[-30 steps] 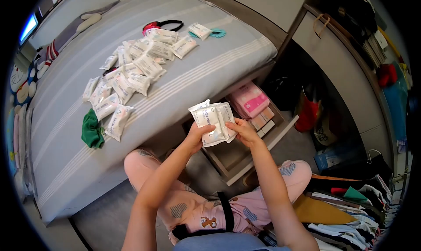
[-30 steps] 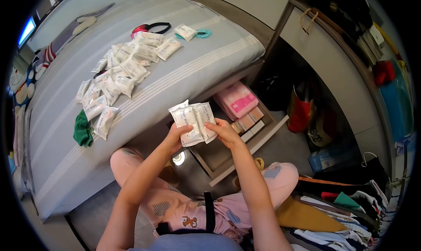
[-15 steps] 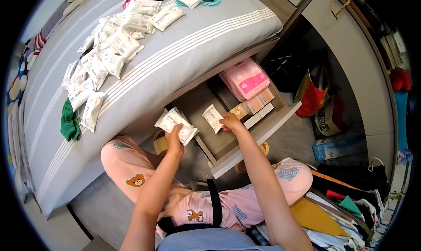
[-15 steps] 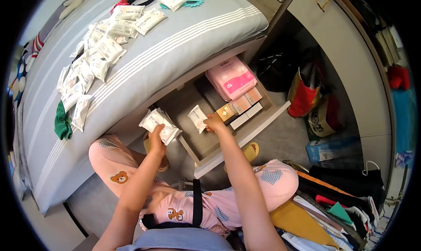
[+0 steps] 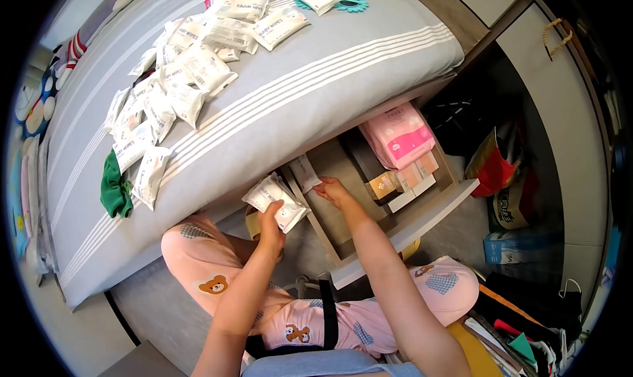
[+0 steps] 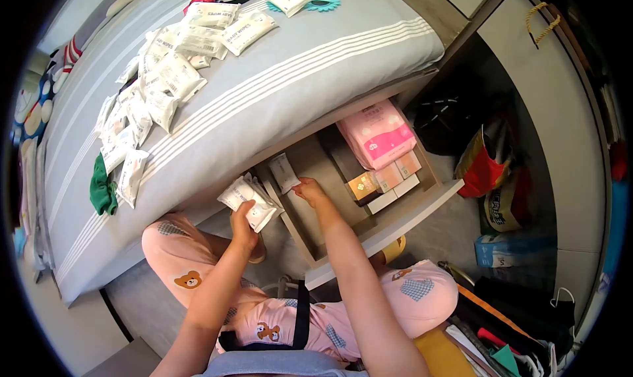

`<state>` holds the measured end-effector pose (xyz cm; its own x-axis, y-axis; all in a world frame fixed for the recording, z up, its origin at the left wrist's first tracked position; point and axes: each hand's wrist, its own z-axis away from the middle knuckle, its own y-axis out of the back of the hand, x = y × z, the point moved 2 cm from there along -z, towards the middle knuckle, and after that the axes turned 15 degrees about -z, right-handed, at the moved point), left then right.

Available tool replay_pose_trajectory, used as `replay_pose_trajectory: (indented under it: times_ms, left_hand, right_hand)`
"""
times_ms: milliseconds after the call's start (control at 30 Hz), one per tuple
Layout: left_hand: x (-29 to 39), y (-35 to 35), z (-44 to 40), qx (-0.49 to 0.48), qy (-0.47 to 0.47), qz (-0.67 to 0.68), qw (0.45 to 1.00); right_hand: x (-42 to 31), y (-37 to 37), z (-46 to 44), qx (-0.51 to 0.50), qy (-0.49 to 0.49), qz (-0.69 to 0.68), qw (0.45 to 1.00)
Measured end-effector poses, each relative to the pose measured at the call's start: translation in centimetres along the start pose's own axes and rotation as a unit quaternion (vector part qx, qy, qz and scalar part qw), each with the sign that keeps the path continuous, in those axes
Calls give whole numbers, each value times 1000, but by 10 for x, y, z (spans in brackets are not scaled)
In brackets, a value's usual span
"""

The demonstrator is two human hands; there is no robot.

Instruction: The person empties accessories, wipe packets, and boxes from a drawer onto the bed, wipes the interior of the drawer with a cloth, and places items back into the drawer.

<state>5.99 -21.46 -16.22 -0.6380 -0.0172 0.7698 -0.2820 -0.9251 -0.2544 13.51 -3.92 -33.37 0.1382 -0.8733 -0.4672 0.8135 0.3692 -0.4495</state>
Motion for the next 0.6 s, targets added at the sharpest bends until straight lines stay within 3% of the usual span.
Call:
replay_pose_trajectory:
  times_ms: [67,167,233,267,367,500,533,600]
  left_hand:
    - [1,0,1,2,1,-1,1000]
    - [-3,-3,3,-58,-22,-35,997]
    - [-4,-19,12,-128,-13,-45,991]
    - [-2,-31,16,-149,-25,-54,987]
    - [-8,-69,15,-142,-67,-55,986]
    - [-35,-85,-2,-225,-48,-122,966]
    - [-39,-83,-1,-260,-4,-154,953]
    - [-37,-72,-2,-206,-59,-217,952]
  right_hand:
    - [-6,-6,15,-17,-14,12,1000]
    - [-21,-11,22,86,93,297,947]
    - [-64,-48,104,-20,39,217,975]
    - [-68,-48,115,-84,-57,123,987]
    - [-70,-43,153,-268,-25,-32,963]
    - [-66,-22,143,-177,157,122,964]
    - [-68,-20,146,-168,149,73,972]
    - [-66,-23,138,-151,118,39,981]
